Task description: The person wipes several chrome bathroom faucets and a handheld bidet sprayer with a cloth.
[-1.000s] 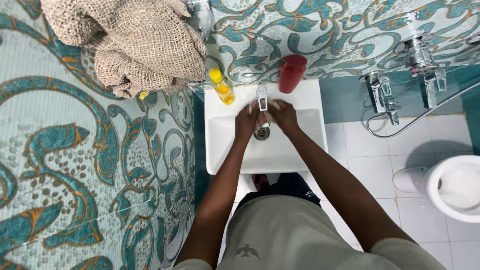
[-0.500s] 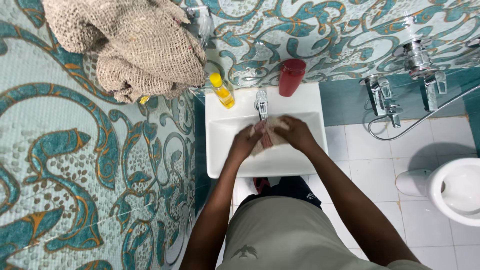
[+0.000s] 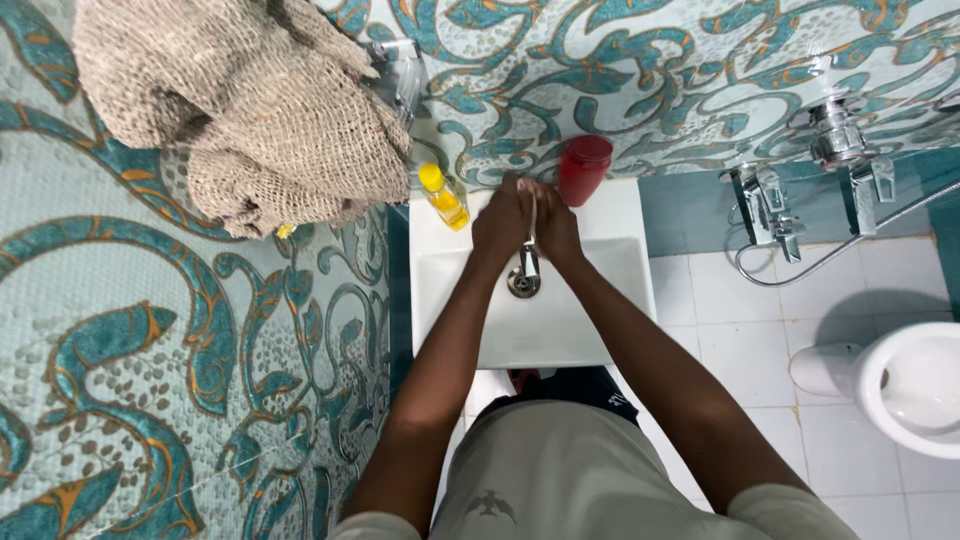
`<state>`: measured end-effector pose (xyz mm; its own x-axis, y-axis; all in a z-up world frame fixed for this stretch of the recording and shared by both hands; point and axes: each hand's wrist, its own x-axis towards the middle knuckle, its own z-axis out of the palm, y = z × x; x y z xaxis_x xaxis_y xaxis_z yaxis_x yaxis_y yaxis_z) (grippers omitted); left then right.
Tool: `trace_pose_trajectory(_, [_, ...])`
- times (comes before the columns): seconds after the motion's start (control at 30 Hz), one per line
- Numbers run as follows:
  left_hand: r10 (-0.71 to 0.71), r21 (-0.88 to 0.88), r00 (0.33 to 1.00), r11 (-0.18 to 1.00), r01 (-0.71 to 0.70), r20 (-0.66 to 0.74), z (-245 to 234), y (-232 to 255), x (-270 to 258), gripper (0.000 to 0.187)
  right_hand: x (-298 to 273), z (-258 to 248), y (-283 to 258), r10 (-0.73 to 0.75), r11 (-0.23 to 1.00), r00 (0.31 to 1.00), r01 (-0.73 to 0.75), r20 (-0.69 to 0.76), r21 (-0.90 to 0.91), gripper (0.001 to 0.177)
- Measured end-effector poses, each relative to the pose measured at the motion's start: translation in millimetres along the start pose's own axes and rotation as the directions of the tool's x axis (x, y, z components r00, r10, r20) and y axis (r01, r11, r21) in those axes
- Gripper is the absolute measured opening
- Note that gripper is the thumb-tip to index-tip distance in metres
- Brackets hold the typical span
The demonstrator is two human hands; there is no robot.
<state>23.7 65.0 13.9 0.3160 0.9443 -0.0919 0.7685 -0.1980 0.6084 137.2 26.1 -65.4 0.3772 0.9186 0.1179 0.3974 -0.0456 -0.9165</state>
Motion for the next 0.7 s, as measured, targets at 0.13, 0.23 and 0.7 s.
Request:
trace_pose_trajectory(0.13, [-0.054,0.006,0.998,0.999,0.054,0.035,1,-3,25,0.041,25,11,21,0.12,0.977,0.991,-0.129,0.061,0.17,0.038])
trace_pose_trajectory(0.23, [0.019,0.016,0.999,1.0,-0.019,-0.027,-1,-3,14,0.037,11,5,6,0.207,0.935,0.974,-0.225,0.091,0.276,0.038])
trace_pose_trajectory(0.7, [0.13,-0.223,0.973,0.96,-0.172,-0.192,31,-13,-142,0.046,-116,-52,-34,-0.002,0.98,0.988,-0.029,0.153,0.199,0.037])
